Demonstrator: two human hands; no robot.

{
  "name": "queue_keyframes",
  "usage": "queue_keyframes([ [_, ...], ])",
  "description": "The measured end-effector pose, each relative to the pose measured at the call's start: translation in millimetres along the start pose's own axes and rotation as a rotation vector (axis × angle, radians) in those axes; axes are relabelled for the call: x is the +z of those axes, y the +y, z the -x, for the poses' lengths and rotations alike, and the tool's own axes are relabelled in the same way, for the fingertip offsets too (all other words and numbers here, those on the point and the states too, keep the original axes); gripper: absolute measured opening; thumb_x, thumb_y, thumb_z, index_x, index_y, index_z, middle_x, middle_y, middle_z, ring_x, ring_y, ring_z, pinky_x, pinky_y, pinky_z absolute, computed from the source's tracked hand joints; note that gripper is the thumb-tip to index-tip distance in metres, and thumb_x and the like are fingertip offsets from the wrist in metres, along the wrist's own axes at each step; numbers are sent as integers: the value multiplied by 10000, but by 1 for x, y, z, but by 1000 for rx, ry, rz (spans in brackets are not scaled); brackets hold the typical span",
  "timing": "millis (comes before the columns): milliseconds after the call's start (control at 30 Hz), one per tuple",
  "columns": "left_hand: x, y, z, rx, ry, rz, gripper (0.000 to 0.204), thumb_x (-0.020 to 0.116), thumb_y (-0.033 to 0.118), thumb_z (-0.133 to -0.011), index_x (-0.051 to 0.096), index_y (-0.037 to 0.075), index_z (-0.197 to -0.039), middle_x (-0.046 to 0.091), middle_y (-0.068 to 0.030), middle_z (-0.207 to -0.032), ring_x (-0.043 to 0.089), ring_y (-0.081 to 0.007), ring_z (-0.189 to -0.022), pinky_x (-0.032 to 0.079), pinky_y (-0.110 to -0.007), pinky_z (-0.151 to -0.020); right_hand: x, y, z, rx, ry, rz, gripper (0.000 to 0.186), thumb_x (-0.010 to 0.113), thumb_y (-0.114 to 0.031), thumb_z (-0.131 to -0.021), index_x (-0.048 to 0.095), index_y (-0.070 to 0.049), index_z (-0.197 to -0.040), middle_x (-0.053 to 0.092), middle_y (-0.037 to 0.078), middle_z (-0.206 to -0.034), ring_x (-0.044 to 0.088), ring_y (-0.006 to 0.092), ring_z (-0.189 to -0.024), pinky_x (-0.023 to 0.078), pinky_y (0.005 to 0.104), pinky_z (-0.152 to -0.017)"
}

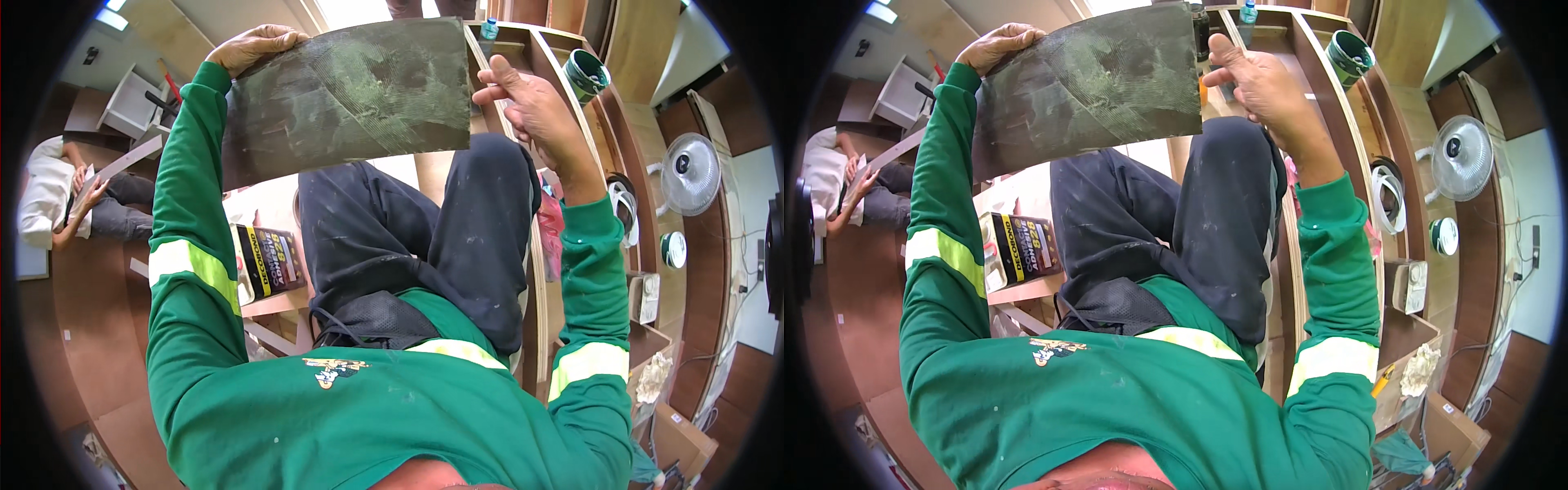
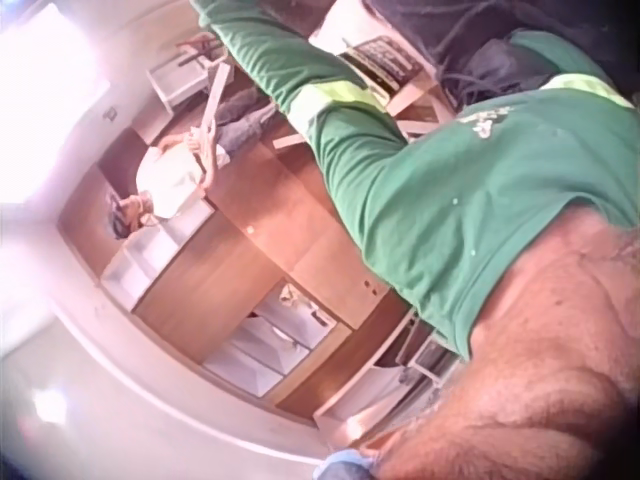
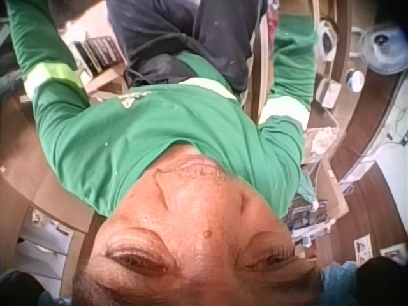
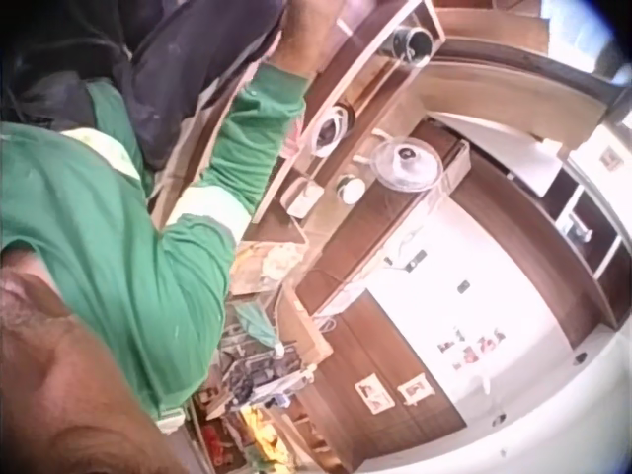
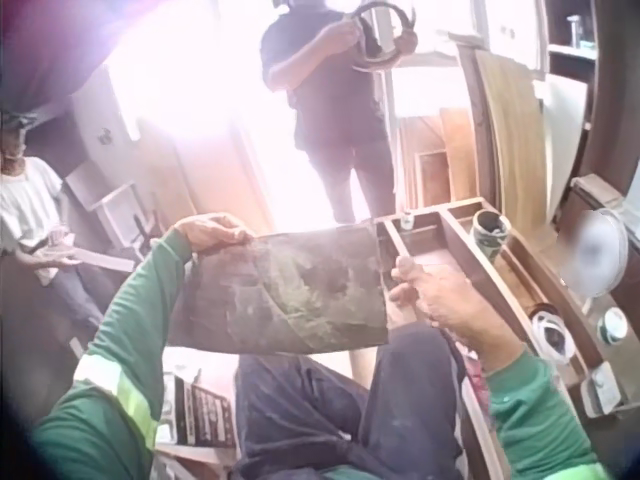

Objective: The person measures and marks a piece of dark, textured material using a metal ruler and pencil. They then use red-handled scissors to cut the material along the marked line. Finally, they place the cut piece into a wooden cabinet.

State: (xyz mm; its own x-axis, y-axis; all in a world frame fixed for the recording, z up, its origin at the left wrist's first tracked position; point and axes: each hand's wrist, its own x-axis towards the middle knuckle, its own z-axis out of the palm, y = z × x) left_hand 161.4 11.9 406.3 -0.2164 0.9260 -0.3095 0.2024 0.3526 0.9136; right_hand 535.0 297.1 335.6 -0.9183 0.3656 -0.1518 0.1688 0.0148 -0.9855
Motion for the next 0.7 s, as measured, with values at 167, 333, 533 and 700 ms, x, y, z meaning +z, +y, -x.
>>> queue_keyframes([
  [167,3,-6,18,59,37,-12,391,628,303,-1033,682,2,-1276,729,-66,-1151,672,-117,-1037,539,-261,-938,-8,2,-2,-130,150,334,706,507,-669,-990,733,-1,-965,626,25,-764,439,87,-602,372,264,-589],
  [333,92,-34,2,-56,32,-80,485,605,406,-1033,668,12,-1309,711,-64,-1189,653,-125,-1063,515,-255,-977,-49,31,42,36,151,-172,501,460,-373,-1100,597,20,-1379,545,-54,-781,278,-30,-452,196,167,-390],
  [533,171,-146,-16,17,315,-197,792,376,728,-1000,686,74,-1320,730,-104,-1183,652,-274,-1141,470,-368,-1040,-108,83,26,273,86,-129,622,436,-510,-1085,572,19,-1382,705,36,-948,338,11,-390,234,187,-334],
  [700,210,-128,13,58,985,-8,787,244,705,-1029,685,118,-1312,719,-137,-1184,657,-312,-1147,508,-402,-996,-87,56,-13,181,-82,-168,590,453,-451,-1097,536,49,-1399,672,32,-869,410,7,-466,316,166,-376],
])
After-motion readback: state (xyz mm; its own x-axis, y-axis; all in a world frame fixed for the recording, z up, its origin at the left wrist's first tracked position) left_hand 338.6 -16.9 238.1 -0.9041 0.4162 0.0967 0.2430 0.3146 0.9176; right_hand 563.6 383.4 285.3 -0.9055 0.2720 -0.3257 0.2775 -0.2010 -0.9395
